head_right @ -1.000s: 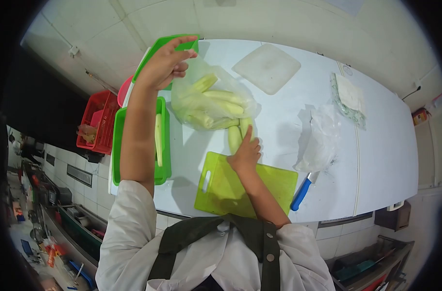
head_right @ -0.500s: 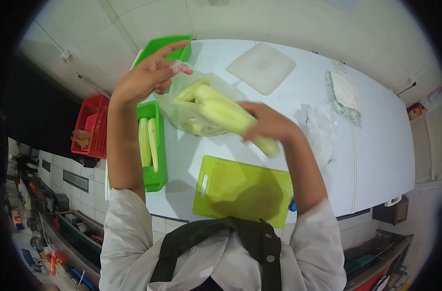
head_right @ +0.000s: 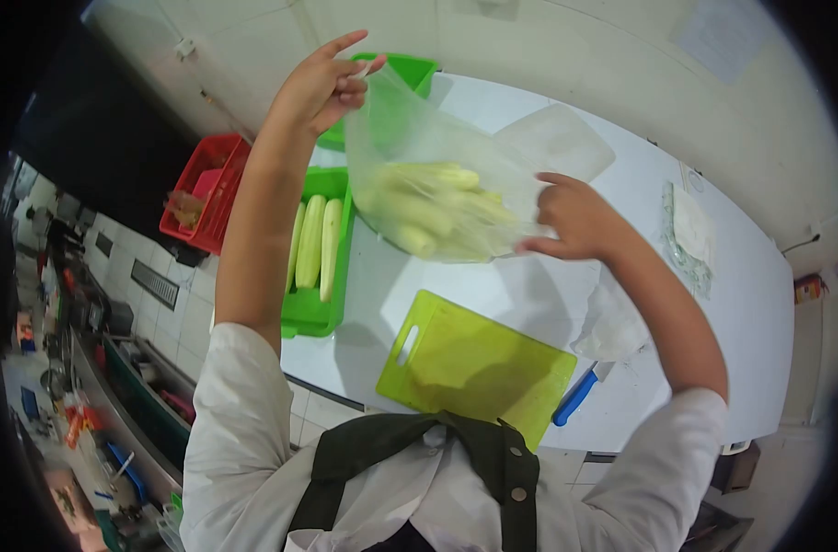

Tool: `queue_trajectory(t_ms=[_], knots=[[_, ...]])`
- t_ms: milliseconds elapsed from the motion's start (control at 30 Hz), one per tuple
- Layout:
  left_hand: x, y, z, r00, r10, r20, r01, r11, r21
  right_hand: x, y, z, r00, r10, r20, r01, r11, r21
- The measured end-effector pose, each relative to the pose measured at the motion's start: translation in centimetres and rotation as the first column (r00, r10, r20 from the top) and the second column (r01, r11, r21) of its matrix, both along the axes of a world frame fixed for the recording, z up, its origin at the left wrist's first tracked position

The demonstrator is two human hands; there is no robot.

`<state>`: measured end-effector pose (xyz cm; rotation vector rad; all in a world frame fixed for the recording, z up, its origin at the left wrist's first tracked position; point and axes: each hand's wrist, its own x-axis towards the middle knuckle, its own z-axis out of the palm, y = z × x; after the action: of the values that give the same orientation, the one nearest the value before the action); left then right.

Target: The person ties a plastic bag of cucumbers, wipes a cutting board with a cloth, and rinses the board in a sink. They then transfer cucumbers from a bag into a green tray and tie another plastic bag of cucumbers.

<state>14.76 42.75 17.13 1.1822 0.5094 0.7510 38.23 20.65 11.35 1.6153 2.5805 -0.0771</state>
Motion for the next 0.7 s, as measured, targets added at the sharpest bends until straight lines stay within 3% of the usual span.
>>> queue_trajectory(t_ms=[33, 100, 200, 300, 367, 400, 500, 600, 633, 700], knots=[[-0.1, -0.6, 0.4, 1.000, 0.026, 0.006, -0.026, 1.000, -0.014, -0.5, -1.8, 2.4, 0.999, 0.037, 0.011, -0.037, 0.999, -0.008], [-0.3, -2.3, 1.3, 0.998, 0.058, 0.016, -0.058, 0.997, -0.043, -0.5, -4.5, 4.5, 0.998, 0.038, 0.058, -0.049, 0.977, 0.207], [-1.9, -4.6, 2.4, 0.996, -0.091, 0.023, 0.087, 0.986, 0.146, -2.1, -7.5, 7.8, 0.998, -0.020, -0.054, 0.034, 0.961, 0.276], [-4.0, -10.5, 6.2, 0.999, -0.040, 0.001, 0.038, 0.966, 0.258, -3.2, -7.7, 9.1, 0.924, 0.133, -0.359, 0.107, 0.811, 0.576], [-4.9, -14.4, 9.1, 0.994, -0.074, -0.079, 0.094, 0.953, 0.289, -8.8, -8.3, 13.0, 0.739, -0.185, -0.648, 0.491, 0.807, 0.328], [-5.2, -16.2, 9.6, 0.989, -0.086, -0.120, 0.119, 0.947, 0.299, -10.3, -8.0, 13.1, 0.679, -0.159, -0.716, 0.459, 0.853, 0.246], [-5.9, -20.3, 9.2, 0.975, -0.186, -0.125, 0.224, 0.808, 0.545, -11.7, -6.0, 11.3, 0.500, -0.126, -0.857, 0.287, 0.958, 0.026], [-6.9, -23.6, 6.5, 0.926, -0.342, -0.158, 0.377, 0.845, 0.380, -11.6, -6.6, 7.9, 0.248, -0.228, -0.942, -0.057, 0.967, -0.249], [-7.4, -24.5, 5.3, 0.905, -0.394, -0.162, 0.426, 0.837, 0.344, -11.8, -7.8, 6.8, 0.234, -0.326, -0.916, -0.118, 0.926, -0.359], [-9.1, -26.1, 3.3, 0.831, -0.430, -0.354, 0.547, 0.748, 0.377, -13.1, -10.6, 5.7, 0.425, -0.187, -0.886, -0.124, 0.957, -0.261]])
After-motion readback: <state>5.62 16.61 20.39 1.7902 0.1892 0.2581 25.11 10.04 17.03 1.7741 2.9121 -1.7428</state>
